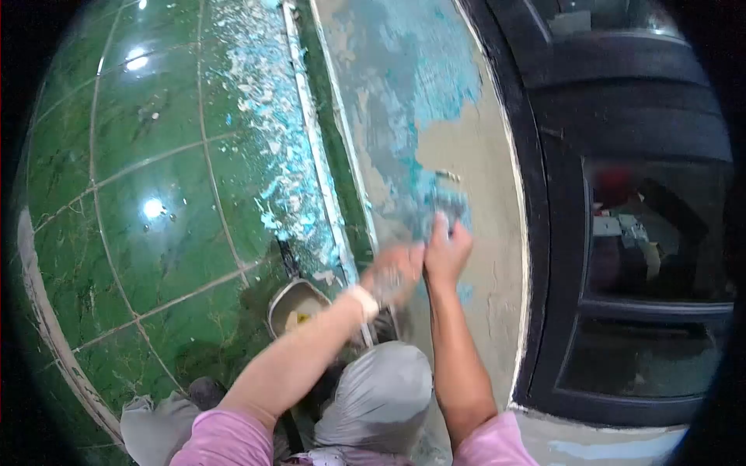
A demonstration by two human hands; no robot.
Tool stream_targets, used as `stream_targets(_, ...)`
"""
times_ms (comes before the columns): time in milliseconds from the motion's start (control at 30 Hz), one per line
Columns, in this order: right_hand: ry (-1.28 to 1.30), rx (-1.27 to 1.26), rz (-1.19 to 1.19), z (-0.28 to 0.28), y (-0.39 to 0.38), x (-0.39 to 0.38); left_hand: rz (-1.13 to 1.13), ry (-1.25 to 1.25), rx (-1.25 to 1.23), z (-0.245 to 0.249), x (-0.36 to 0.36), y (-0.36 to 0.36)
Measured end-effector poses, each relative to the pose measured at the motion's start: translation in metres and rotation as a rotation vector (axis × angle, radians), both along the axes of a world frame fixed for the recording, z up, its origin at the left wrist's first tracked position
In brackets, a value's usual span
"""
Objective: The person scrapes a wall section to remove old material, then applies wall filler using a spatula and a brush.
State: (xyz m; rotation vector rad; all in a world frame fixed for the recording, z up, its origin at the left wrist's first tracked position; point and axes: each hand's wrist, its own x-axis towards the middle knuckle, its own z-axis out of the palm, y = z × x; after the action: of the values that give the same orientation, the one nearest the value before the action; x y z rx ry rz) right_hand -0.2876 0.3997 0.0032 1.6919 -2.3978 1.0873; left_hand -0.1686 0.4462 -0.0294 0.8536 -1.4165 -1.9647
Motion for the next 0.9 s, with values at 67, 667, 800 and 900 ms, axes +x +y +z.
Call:
stream_targets(67,-0.104,-0.002,-0.002,-0.006,0.024,-0.015,0.087,-0.027,-0.185,-0.010,-0.007,-0.007)
stream_targets(667,0.139,0.134,-0.039,0.003,0.022,-0.002,-0.082,0.899,0.951,-0.016,0.008,0.017)
stream_targets(800,0.044,-0.019,0.073,0.003,0.021,0.003,-0.088,0.855,0.969,-0.017,0.004,0.020)
stream_targets(900,0.064,-0.009,0.102,0.000,0.011,-0.001,-0.048,0.759,0.895,-0.013,0.002,0.008)
